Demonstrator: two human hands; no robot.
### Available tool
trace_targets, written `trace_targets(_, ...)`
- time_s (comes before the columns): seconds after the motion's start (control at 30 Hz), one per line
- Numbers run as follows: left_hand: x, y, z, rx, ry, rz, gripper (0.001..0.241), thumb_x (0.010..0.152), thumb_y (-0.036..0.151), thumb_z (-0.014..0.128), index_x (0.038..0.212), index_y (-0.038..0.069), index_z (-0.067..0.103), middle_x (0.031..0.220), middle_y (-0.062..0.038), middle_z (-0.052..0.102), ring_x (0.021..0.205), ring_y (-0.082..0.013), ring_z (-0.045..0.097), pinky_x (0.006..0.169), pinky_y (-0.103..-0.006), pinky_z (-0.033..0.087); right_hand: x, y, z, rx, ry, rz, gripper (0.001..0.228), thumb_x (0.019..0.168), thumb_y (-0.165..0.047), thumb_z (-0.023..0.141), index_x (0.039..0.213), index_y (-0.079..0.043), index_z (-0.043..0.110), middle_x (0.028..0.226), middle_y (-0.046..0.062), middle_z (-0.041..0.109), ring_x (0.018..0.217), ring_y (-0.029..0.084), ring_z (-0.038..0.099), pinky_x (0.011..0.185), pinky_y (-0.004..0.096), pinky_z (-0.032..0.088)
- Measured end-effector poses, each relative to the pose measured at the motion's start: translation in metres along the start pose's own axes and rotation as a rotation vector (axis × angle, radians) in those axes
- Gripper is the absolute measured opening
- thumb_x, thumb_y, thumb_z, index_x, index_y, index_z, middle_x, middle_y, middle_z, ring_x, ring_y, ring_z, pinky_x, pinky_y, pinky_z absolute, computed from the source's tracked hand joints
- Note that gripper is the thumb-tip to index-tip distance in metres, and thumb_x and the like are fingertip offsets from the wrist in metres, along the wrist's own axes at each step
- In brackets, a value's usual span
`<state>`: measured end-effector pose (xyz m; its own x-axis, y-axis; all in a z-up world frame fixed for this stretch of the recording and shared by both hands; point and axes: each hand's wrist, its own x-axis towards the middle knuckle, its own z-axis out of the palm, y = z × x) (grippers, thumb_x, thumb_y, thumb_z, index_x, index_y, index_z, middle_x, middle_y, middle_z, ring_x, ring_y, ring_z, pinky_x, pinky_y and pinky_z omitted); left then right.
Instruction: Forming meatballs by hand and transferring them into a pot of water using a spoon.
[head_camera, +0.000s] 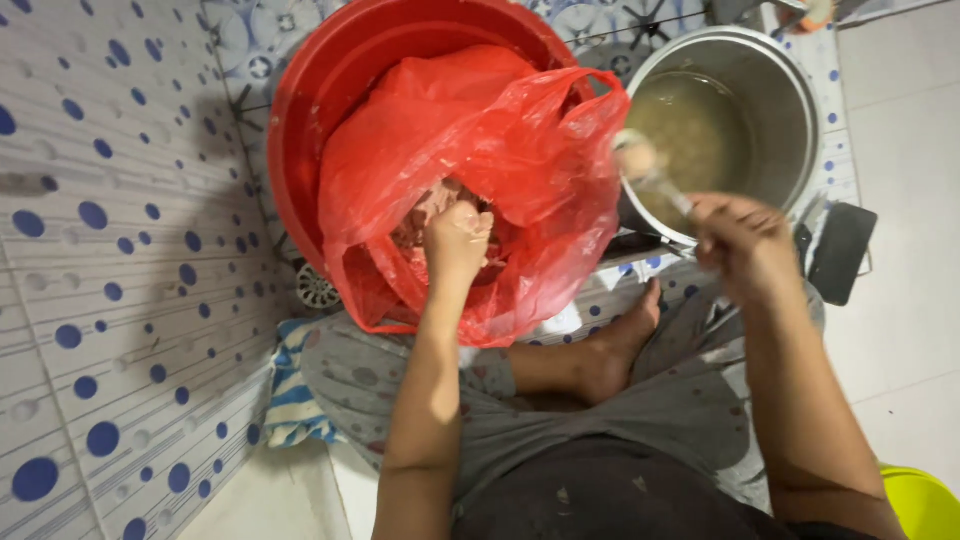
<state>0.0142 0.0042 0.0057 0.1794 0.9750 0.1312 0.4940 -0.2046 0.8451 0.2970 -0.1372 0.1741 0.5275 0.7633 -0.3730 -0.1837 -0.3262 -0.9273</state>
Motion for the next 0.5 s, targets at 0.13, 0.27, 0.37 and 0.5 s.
trace_targets(0.13,0.001,0.008,-0.007,-0.095,0.000,0.011,0.047,0.085,0.011,0.076,0.057,0.011,0.038,0.046,-0.006,0.042,0.040,-0.0215,0.049,0.051,-0.0402,0.041,0.070,0.058,-0.069,-0.197,0.108,-0.027,0.023,0.099,-0.012,0.065,0.117,0.001,0.071,0.067,0.006,0.047,0.052,0.009,0.035,0.047,0.023,0.023)
trace_targets(0.27,-0.002,0.004,-0.002,-0.175,-0.133,-0.233,0.035,0.088,0.022,0.073,0.061,0.013,0.054,0.034,-0.007,0.053,0.040,-0.0193,0.066,0.045,-0.0251,0.047,0.159,0.165,-0.143,-0.931,0.124,-0.289,0.023,0.101,-0.010,0.066,0.121,-0.006,0.078,0.083,0.017,0.071,0.071,0.029,0.064,0.060,0.042,0.049)
trace_targets(0.37,-0.004,0.008,-0.005,-0.190,-0.111,-0.206,0.036,0.088,0.019,0.075,0.060,0.013,0.053,0.036,-0.010,0.054,0.040,-0.0188,0.066,0.044,-0.0232,0.045,0.186,0.191,-0.160,-1.182,0.140,-0.340,0.025,0.101,-0.014,0.066,0.122,-0.015,0.080,0.096,0.016,0.077,0.092,0.041,0.073,0.081,0.050,0.057)
trace_targets(0.5,-0.011,-0.010,0.010,-0.642,-0.079,-0.467,0.033,0.089,0.000,0.072,0.066,0.008,0.050,0.052,-0.015,0.062,0.035,-0.0196,0.058,0.026,-0.0305,0.044,0.163,0.152,-0.133,-0.748,0.287,-0.420,0.024,0.111,-0.009,0.060,0.130,-0.003,0.074,0.081,0.012,0.070,0.076,0.022,0.066,0.071,0.038,0.053)
